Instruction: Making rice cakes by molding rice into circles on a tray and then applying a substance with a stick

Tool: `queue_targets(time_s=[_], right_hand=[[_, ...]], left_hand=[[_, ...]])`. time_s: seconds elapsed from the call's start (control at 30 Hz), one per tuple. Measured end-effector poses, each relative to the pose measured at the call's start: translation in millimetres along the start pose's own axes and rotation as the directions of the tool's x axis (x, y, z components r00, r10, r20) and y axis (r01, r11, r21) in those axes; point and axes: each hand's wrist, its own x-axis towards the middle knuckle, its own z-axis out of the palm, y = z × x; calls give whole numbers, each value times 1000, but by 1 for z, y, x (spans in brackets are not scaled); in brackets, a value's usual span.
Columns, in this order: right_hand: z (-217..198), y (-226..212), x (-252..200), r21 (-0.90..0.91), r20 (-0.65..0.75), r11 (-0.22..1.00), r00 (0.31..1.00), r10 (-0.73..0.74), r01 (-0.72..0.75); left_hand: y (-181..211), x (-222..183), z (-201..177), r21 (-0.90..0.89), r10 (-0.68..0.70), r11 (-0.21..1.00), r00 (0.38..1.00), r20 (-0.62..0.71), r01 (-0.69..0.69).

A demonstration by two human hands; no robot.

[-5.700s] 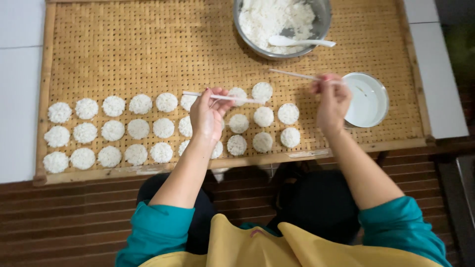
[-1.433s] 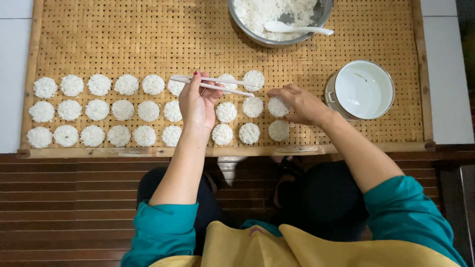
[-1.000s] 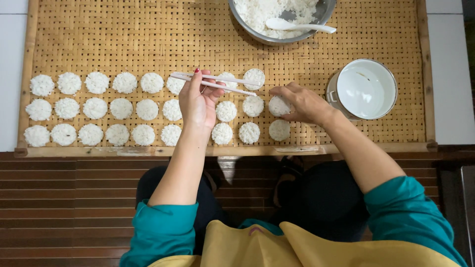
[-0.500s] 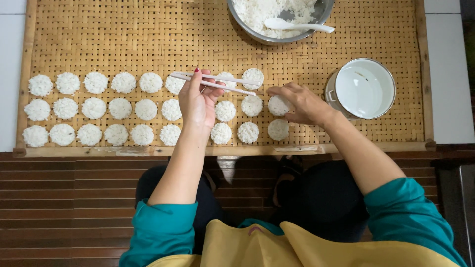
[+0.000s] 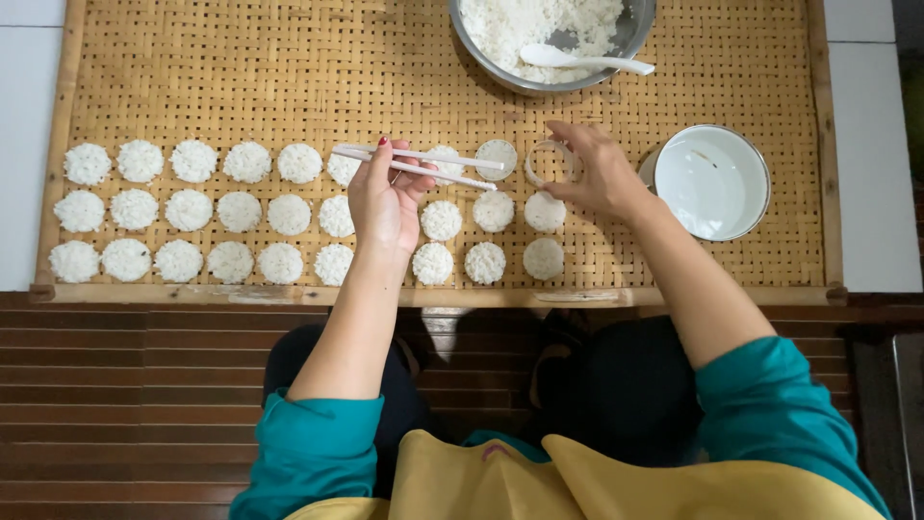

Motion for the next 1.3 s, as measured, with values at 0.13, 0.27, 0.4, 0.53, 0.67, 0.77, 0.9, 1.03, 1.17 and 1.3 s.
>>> queue_targets(time_s=[0.13, 0.27, 0.4, 0.53, 0.67, 0.77, 0.9, 1.03, 1.17, 1.3], right_hand=[[29, 35, 8, 46, -23, 999, 1000, 8, -7], [39, 42, 13, -19, -34, 1000, 999, 22, -23], [40, 37, 10, -7, -23, 999, 999, 50, -50], [37, 32, 9, 8, -50, 1000, 999, 18, -18], [28, 25, 16, -67, -191, 997, 980, -57, 45], [4, 25, 38, -259, -332, 962, 928, -169, 83], [-25, 26, 73, -645, -412, 733, 906, -94, -218], [-21, 80, 108, -774, -184, 525, 919, 348, -353], [-30, 82, 126, -771, -15, 530, 842, 539, -353], [-46, 92, 133, -736, -187, 545, 894, 408, -402]], left_hand=[[0, 0, 1, -6, 1, 1000, 1000, -4, -1], [2, 0, 2, 5, 1, 1000, 1000, -11, -1], [3, -1, 3, 1, -10, 1000, 1000, -15, 10], [4, -2, 5, -5, -2, 1000, 1000, -15, 2], [3, -1, 3, -3, -5, 1000, 1000, -18, 5], [3, -1, 4, -13, -16, 1000, 1000, -23, 16], [20, -26, 25, -33, -41, 999, 999, 11, 41], [19, -26, 26, -1, -72, 997, 997, -34, 72], [16, -13, 27, -49, -125, 991, 991, -48, 123], [36, 5, 62, 8, -202, 979, 970, -132, 205]])
